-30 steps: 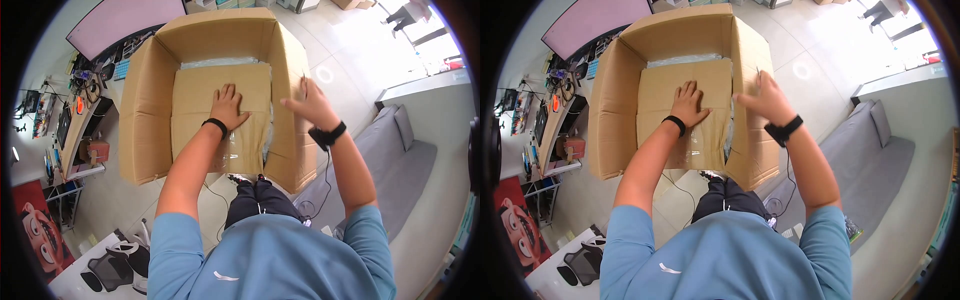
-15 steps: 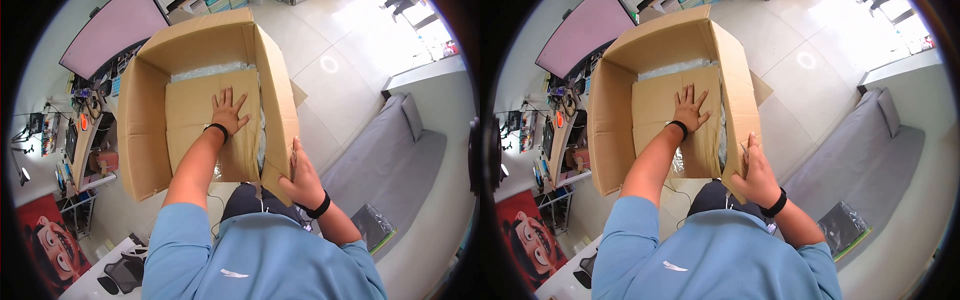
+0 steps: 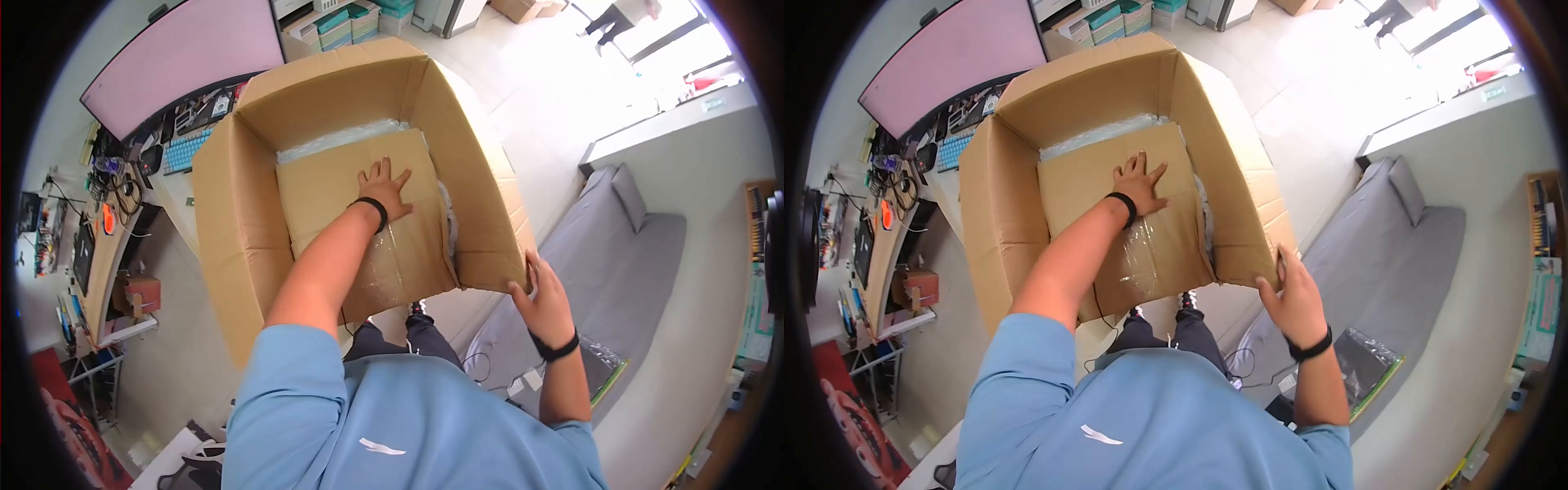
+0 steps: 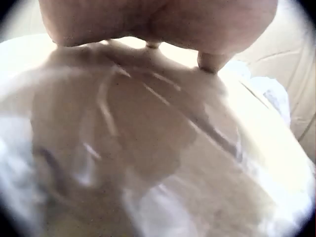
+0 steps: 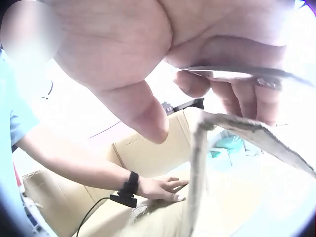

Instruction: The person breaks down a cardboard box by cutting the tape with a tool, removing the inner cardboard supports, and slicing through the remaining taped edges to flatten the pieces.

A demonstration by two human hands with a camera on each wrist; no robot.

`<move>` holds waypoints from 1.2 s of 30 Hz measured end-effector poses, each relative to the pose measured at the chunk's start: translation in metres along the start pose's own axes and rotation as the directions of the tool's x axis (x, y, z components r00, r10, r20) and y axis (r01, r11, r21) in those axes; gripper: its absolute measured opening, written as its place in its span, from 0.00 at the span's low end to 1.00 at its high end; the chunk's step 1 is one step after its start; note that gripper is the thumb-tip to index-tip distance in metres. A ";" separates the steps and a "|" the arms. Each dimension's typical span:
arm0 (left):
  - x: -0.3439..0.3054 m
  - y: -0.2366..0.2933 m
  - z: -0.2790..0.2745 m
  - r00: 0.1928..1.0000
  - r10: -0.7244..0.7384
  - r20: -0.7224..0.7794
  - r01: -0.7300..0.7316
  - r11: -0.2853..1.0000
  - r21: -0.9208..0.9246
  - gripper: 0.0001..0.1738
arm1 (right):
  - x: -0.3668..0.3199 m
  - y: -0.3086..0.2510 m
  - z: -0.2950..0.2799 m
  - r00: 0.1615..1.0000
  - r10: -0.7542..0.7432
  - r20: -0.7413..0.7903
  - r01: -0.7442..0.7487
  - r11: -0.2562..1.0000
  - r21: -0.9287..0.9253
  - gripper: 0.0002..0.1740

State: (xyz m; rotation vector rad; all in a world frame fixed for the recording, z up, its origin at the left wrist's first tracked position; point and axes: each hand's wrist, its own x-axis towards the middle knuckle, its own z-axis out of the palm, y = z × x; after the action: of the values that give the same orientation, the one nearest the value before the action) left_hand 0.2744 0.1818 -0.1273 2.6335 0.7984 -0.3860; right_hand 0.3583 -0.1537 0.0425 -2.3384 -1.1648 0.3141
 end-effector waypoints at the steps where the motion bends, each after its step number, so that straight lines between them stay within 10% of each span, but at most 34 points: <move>1: -0.004 -0.009 -0.010 0.994 0.068 0.090 -0.073 0.995 0.064 0.52 | -0.012 -0.019 -0.008 0.999 0.004 -0.049 -0.008 0.997 -0.083 0.23; 7: -0.020 -0.027 -0.027 0.993 -0.008 0.119 -0.011 0.987 0.159 0.56 | -0.074 -0.082 -0.003 0.888 0.453 0.084 -0.450 0.814 0.368 0.20; 12: -0.015 -0.031 -0.028 0.991 0.015 0.134 -0.036 0.987 0.160 0.56 | -0.048 -0.127 0.057 0.912 0.307 0.271 -0.400 0.810 0.428 0.14; 16: -0.016 -0.032 -0.021 0.993 0.012 0.116 -0.031 0.986 0.165 0.57 | 0.023 -0.145 0.098 0.916 0.102 0.389 -0.375 0.564 0.735 0.10; 20: -0.010 -0.036 -0.006 0.997 0.017 0.077 -0.032 0.981 0.191 0.50 | 0.123 -0.187 0.123 0.973 -0.032 0.229 -0.163 0.608 0.777 0.10; 22: -0.011 -0.028 -0.001 0.997 0.069 0.044 -0.077 0.966 0.246 0.49 | 0.166 -0.216 0.135 0.888 -0.038 0.458 -0.391 0.461 0.797 0.11; 26: -0.004 -0.037 0.004 0.987 0.158 -0.007 -0.144 0.918 0.368 0.48 | 0.233 -0.267 0.190 0.941 -0.311 0.138 0.141 0.725 0.674 0.14; 27: 0.019 -0.070 0.080 0.851 0.279 -0.445 -0.212 0.958 0.194 0.47 | 0.251 -0.274 0.211 0.937 -0.318 0.145 0.137 0.715 0.686 0.14; 29: 0.005 -0.060 0.063 0.796 0.355 -0.491 -0.177 0.911 0.372 0.47 | 0.280 -0.279 0.252 0.907 -0.406 -0.114 0.380 0.667 0.641 0.13; 30: -0.003 -0.055 0.042 0.910 0.292 -0.295 -0.188 0.924 0.334 0.46 | 0.284 -0.285 0.254 0.905 -0.409 -0.112 0.378 0.658 0.651 0.13; 36: -0.022 -0.053 0.024 0.932 0.214 -0.293 -0.174 0.972 0.158 0.44 | 0.295 -0.301 0.265 0.895 -0.432 0.114 0.367 0.856 0.364 0.07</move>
State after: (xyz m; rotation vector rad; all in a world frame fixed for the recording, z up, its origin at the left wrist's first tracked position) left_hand 0.2223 0.2027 -0.1543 2.9059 0.6085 0.0333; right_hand 0.2228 0.3220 -0.0159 -1.7473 -1.5251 0.5469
